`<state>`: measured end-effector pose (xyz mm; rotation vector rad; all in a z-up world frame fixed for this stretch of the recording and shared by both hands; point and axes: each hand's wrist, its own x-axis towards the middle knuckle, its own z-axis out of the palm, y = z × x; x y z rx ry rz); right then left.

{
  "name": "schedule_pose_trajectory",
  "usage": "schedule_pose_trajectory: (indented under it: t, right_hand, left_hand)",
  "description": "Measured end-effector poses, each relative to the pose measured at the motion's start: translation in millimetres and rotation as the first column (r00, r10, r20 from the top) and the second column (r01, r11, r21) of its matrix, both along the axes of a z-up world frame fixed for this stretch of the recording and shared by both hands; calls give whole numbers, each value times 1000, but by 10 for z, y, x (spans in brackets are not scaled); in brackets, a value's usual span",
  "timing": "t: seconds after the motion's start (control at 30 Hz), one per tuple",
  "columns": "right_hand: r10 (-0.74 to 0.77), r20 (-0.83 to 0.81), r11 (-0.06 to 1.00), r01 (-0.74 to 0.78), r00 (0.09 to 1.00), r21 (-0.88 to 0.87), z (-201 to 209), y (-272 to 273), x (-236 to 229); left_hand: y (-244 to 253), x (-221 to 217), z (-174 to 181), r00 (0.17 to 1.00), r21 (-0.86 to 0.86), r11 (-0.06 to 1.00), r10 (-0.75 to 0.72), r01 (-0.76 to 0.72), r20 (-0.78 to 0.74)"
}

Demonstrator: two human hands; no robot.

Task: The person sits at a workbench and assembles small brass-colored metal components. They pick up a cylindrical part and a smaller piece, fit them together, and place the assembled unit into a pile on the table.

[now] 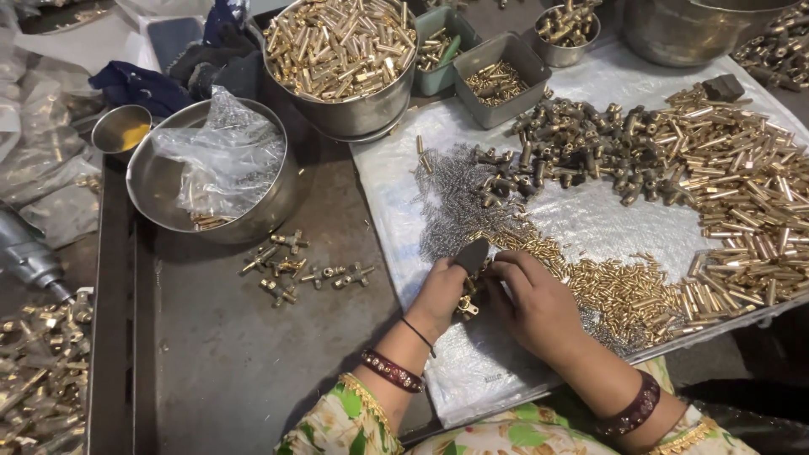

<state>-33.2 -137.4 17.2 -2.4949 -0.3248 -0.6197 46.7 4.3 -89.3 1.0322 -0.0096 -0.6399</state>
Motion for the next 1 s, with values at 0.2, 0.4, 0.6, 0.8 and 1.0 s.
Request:
schedule_pose_trajectory:
  t: [0.2,0.4,0.6,0.8,1.0]
  right_hand:
    - [9,53,1000,-10,999,22,-36,-35,-3]
    - [-7,19,1000,8,1000,-15,-53,-38,-9]
    - [20,-104,994,-8,994,110,-37,-120,-3]
    - [82,-424,924,91,902,371,-279,-481,193]
    - [-372,-342,861,458,863,220,-230,-1593,610]
  left_hand:
    - [-7,-6,68,999,32,998,51,-52,17]
    - [-14,24,-91,1000,87,996,-12,11,5]
    - [17,43,55,991,168,980,-119,108,55]
    - [52,-29,306,977,84,974,-211,209,11]
    - [379,182,492,981,354,933,-11,-58,191]
